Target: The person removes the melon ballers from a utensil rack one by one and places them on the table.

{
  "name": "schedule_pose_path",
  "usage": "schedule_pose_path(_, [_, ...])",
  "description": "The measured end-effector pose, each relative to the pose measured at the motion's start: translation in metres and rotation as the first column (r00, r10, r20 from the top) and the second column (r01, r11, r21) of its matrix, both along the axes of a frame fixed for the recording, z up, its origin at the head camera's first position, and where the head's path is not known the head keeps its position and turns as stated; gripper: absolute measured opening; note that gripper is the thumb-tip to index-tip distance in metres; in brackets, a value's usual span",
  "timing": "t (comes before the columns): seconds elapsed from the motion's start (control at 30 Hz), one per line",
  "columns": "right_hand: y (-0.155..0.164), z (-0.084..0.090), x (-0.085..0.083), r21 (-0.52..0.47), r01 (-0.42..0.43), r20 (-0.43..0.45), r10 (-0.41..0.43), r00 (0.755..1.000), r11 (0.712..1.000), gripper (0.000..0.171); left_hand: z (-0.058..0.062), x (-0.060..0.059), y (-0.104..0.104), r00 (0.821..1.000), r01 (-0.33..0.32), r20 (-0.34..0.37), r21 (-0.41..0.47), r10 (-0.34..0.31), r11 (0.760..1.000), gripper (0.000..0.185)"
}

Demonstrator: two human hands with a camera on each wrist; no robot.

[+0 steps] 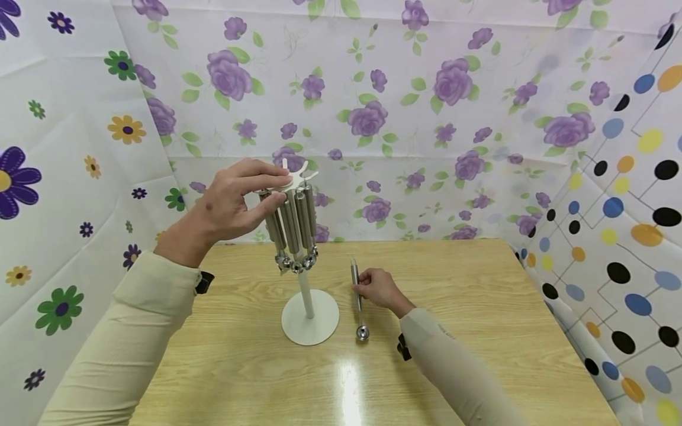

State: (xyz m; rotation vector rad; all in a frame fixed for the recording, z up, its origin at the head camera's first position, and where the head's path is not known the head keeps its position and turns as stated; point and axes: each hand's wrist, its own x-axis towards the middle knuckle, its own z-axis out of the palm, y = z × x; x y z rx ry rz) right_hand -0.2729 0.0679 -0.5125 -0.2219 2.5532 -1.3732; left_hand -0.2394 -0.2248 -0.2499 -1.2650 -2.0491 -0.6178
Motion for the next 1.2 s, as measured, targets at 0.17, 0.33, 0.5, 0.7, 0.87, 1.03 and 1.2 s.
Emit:
schedule_pose_path(0.17, [-0.001,-0.01,0.001,0.016,0.034,0.018,-0.034,0.999,0.999,0.016,-0.001,0.0,-0.001,1.0,0.008,0.013,0.012,-0.008,1.0,0.058])
schedule_pose_path(0.33, [-0.001,-0.021,0.001,-0.009,0.064,0.067,-0.064,0.996,0.998,0.015,-0.001,0.0,0.0,1.0,0.007,0.021,0.016,-0.008,1.0,0.057])
schedule_pose_path(0.5, [-0.003,-0.032,0.001,0.0,0.118,0.113,-0.117,0.987,0.993,0.015,-0.002,0.0,0.0,1.0,0.0,0.02,0.018,0.0,1.0,0.058])
schedule_pose_path(0.7, [-0.003,-0.041,0.001,0.038,0.138,0.104,-0.141,0.985,0.99,0.015,-0.003,-0.001,0.0,1.0,0.004,0.019,0.025,-0.004,1.0,0.057])
schedule_pose_path(0.87, [-0.003,-0.044,0.004,0.045,0.153,0.097,-0.157,0.983,0.987,0.016,-0.004,-0.002,0.002,1.0,0.002,0.006,0.031,-0.002,1.0,0.059])
schedule_pose_path(1.03, [-0.005,-0.048,0.005,0.074,0.174,0.095,-0.18,0.979,0.982,0.018,-0.004,-0.002,0.003,1.0,-0.002,0.003,0.041,0.002,0.999,0.059])
schedule_pose_path(1.2, [-0.009,-0.052,0.003,0.08,0.176,0.09,-0.182,0.979,0.981,0.017,-0.004,-0.001,0.002,1.0,-0.013,0.01,0.045,0.013,0.999,0.06])
